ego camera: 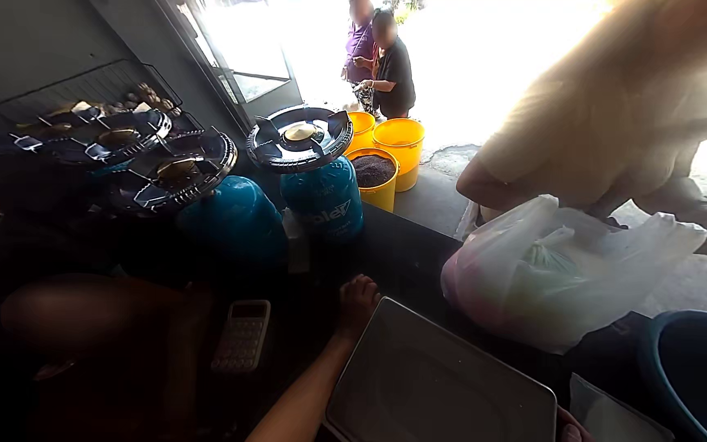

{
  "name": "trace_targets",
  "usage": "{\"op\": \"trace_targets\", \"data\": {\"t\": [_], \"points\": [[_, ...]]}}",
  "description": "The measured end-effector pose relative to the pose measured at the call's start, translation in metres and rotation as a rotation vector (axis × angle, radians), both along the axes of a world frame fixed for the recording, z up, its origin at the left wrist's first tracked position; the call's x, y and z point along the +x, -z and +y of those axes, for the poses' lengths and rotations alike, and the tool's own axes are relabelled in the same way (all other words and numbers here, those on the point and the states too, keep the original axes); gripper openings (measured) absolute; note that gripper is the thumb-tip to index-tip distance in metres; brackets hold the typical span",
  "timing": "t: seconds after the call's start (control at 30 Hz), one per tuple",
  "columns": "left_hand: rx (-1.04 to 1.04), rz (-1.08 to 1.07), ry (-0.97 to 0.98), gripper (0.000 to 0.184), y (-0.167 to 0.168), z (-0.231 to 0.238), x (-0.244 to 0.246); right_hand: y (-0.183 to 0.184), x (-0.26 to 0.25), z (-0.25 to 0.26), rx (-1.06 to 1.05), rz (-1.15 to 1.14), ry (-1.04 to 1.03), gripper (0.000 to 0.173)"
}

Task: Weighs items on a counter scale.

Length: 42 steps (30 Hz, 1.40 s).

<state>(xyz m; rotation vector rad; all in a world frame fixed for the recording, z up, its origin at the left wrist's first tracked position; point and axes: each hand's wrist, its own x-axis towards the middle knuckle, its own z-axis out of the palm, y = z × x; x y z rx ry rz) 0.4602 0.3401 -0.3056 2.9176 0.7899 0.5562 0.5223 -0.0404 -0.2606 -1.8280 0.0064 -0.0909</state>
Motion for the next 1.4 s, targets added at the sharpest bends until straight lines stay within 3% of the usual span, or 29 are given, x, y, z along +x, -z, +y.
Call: {"op": "trace_targets", "data": {"t": [0.4, 1.17, 1.4], "points": [[-0.012, 0.016, -0.002, 0.028, -0.002, -0.001, 0.001, 0.020, 0.004, -0.007, -0.076, -0.145, 0.030, 0.043], [0.001, -0.004, -0.007, 0.030, -0.003, -0.001, 0.000, 0.018, 0.005, -0.005, -0.058, -0.118, 0.027, 0.041], [-0.023, 0.019, -0.008, 0.039, -0.004, -0.001, -0.002, 0.020, 0.005, -0.005, -0.016, -0.113, 0.028, 0.042]]}}
